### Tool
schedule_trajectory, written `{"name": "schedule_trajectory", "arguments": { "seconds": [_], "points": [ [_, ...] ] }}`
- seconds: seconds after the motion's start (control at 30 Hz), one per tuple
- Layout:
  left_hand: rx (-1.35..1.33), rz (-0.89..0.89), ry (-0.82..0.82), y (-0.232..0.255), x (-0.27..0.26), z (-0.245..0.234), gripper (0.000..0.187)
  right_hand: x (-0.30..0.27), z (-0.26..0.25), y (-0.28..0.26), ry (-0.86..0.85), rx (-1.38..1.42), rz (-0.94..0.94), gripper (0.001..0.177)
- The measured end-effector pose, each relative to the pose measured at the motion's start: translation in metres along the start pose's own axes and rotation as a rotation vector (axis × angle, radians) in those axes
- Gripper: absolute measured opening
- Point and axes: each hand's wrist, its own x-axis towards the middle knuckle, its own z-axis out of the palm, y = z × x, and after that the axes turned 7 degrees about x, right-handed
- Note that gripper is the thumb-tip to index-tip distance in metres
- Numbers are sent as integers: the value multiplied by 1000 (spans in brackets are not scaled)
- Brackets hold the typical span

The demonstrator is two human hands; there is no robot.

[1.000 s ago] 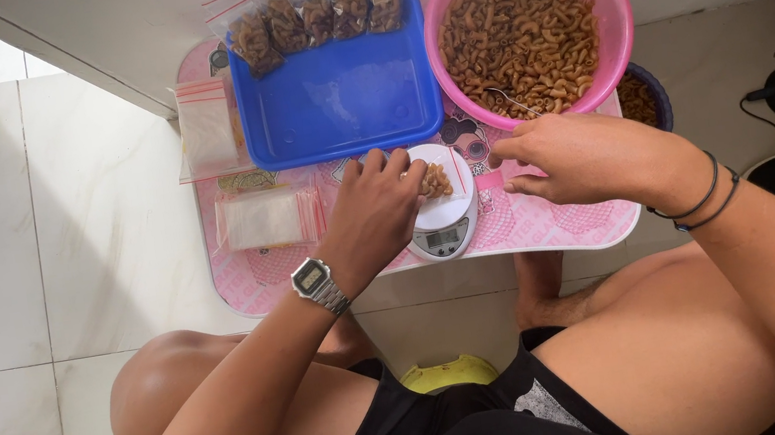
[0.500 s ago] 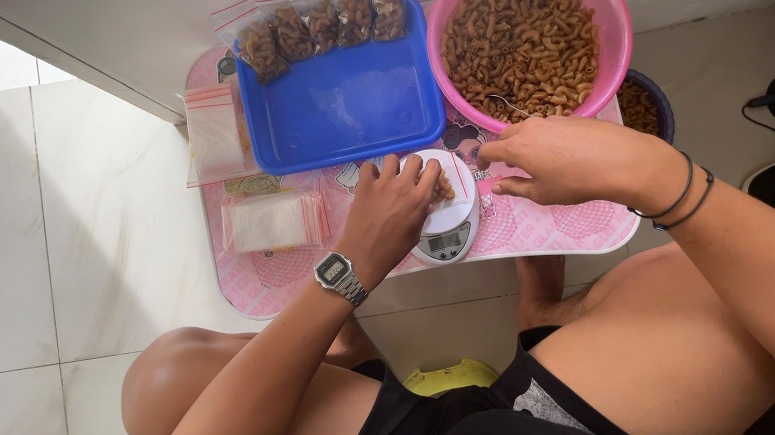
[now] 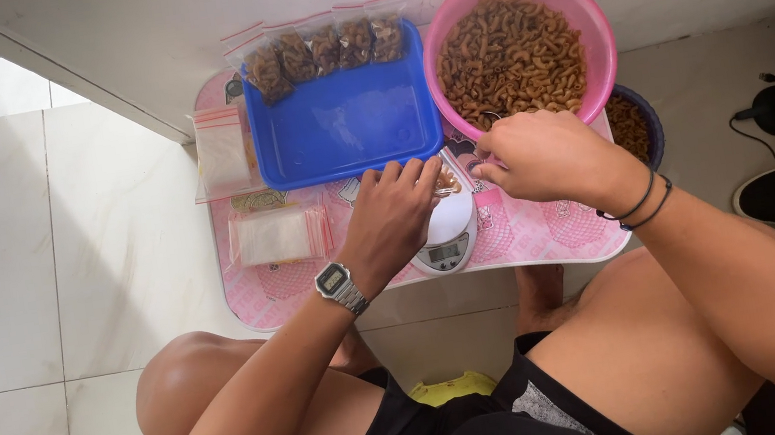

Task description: Packing small snacks into plastic bags and weighing them on a digital scale for portion control.

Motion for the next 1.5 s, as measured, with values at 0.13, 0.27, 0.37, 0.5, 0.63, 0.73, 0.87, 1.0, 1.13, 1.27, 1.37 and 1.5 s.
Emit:
{"name": "schedule_trajectory", "arguments": {
  "seconds": [0.13, 0.27, 0.37, 0.5, 0.63, 0.73, 0.87, 1.0, 1.13, 1.27, 1.37, 1.5],
  "points": [
    [-26, 8, 81, 2, -1, -22, 38, -6, -12, -11, 24, 162, 68, 30],
    [-74, 17, 200, 2, -3, -23, 37, -4, -12, -14, 114, 377, 35, 19],
    [-80, 17, 235, 0, -2, -29, 35, -5, -14, -16, 157, 469, 13, 11],
    [-128, 3, 228, -4, -2, -38, 33, -7, -15, -19, 188, 614, -3, 8],
    [-131, 7, 244, -6, -1, -30, 34, -4, -13, -20, 193, 649, -24, 8],
    [15, 34, 273, -4, 0, -32, 33, -2, -11, -22, 203, 626, -52, 9],
    [15, 68, 328, -2, 4, -37, 33, 0, -9, -21, 197, 636, -20, 10],
    [-106, 57, 337, 0, 4, -35, 39, 1, -5, -19, 216, 672, -23, 10],
    [-262, -14, 295, 0, 7, -37, 37, -4, -5, -23, 205, 772, -19, 10],
    [-550, -96, 213, 0, 9, -44, 22, -4, -7, -22, 145, 878, -30, 9],
    [-719, -138, 172, 3, 11, -47, 16, -1, -5, -19, 122, 891, -38, 10],
    [-894, -186, 139, 9, 11, -42, 9, 2, -1, -14, 106, 857, -54, 6]
  ]
}}
